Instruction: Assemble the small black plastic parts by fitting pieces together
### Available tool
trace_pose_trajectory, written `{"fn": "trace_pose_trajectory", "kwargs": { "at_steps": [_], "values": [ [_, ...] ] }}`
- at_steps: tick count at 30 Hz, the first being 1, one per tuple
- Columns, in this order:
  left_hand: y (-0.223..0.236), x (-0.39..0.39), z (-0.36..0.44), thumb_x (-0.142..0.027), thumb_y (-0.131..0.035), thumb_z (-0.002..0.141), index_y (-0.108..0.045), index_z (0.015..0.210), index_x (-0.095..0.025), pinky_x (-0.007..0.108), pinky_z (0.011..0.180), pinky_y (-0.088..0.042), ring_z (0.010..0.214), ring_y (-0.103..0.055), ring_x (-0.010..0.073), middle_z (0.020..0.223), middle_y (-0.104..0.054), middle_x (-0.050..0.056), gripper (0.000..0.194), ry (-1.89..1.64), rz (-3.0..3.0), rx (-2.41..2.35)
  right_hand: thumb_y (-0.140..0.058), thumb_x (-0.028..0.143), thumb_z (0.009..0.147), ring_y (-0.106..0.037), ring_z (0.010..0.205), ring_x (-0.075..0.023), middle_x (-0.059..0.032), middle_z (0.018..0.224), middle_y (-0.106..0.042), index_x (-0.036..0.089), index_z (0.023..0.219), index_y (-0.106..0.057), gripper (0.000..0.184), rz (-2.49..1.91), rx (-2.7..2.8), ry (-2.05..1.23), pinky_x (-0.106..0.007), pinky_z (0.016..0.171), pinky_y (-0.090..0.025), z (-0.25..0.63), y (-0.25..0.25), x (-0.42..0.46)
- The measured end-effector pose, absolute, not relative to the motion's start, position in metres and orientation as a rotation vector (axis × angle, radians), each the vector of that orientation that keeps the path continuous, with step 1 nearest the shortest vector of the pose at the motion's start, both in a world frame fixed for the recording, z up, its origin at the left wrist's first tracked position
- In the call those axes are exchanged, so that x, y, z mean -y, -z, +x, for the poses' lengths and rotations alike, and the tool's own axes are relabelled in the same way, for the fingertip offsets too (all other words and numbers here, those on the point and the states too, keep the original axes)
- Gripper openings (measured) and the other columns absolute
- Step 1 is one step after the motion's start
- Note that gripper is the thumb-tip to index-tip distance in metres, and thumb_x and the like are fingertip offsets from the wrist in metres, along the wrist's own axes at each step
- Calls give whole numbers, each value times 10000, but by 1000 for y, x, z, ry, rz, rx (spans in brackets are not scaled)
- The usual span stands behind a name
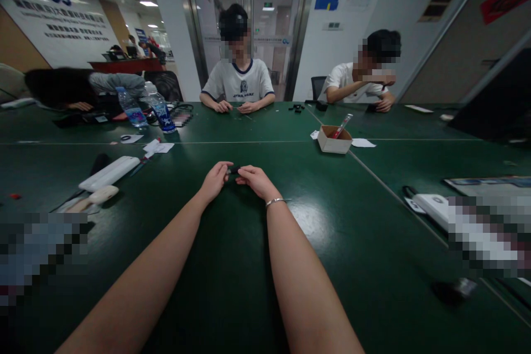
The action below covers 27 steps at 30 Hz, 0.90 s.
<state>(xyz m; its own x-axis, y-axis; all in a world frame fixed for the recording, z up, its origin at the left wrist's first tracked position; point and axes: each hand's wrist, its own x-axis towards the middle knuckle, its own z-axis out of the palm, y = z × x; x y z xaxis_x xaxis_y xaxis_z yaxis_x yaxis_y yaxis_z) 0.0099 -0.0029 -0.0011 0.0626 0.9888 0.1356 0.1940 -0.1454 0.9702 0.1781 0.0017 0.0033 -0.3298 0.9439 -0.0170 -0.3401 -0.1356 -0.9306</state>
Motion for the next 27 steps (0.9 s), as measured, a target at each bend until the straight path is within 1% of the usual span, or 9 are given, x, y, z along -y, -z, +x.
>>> {"fn": "trace_pose_trajectory", "kwargs": {
  "at_steps": [5, 9, 12, 14, 18, 22, 25, 27],
  "values": [
    [1, 3, 9, -233, -484, 882, -599, 1175, -209, 225, 571, -424, 746, -537, 144, 855, -564, 30, 316, -1195, 1530, -1244, -838, 244, 680, -648, 681, -121, -30, 771, -670, 138, 796, -699, 210, -815, 1097, -1654, -246, 673, -557, 178, -3, -2],
    [-3, 6, 10, -187, -500, 858, -601, 1159, -198, 240, 616, -444, 770, -543, 145, 886, -572, 36, 317, -1219, 1555, -1224, -844, 260, 677, -650, 679, -124, -23, 743, -667, 141, 791, -697, 221, -804, 1098, -1654, -245, 670, -560, 179, -3, -2],
    [-4, 7, 10, -179, -563, 825, -612, 1126, -201, 262, 707, -458, 810, -558, 145, 901, -596, 33, 306, -1335, 1631, -1237, -852, 269, 672, -653, 665, -123, -20, 738, -665, 137, 802, -692, 245, -783, 1082, -1657, -245, 662, -563, 179, -2, -3],
    [-3, 7, 9, -185, -606, 802, -610, 1127, -209, 270, 732, -457, 822, -569, 146, 904, -610, 30, 325, -1399, 1672, -1239, -851, 264, 674, -655, 659, -123, -23, 756, -671, 136, 816, -693, 248, -778, 1068, -1662, -248, 655, -564, 179, -1, -4],
    [-3, 7, 7, -193, -635, 783, -608, 1137, -218, 262, 700, -459, 826, -585, 150, 932, -627, 38, 356, -1403, 1715, -1187, -830, 253, 707, -657, 663, -130, -35, 759, -682, 140, 835, -699, 215, -772, 1048, -1674, -260, 665, -561, 180, -1, -4],
    [-5, 8, 7, -179, -637, 773, -610, 1139, -213, 258, 704, -463, 818, -581, 144, 941, -624, 40, 369, -1394, 1709, -1182, -821, 256, 714, -653, 672, -133, -38, 753, -679, 138, 836, -708, 204, -759, 1049, -1679, -265, 678, -552, 181, -1, -4],
    [-5, 7, 9, -179, -597, 797, -605, 1140, -209, 255, 685, -462, 742, -570, 119, 945, -603, 31, 344, -1344, 1659, -1180, -834, 257, 694, -650, 681, -133, -41, 765, -678, 130, 822, -706, 221, -764, 1056, -1672, -264, 681, -547, 181, -1, -4],
    [-4, 7, 10, -204, -539, 842, -594, 1149, -206, 250, 640, -450, 650, -546, 99, 891, -585, 13, 312, -1283, 1618, -1163, -842, 259, 681, -649, 688, -132, -39, 770, -676, 128, 808, -702, 230, -774, 1067, -1667, -262, 683, -546, 180, -1, -4]
  ]
}}
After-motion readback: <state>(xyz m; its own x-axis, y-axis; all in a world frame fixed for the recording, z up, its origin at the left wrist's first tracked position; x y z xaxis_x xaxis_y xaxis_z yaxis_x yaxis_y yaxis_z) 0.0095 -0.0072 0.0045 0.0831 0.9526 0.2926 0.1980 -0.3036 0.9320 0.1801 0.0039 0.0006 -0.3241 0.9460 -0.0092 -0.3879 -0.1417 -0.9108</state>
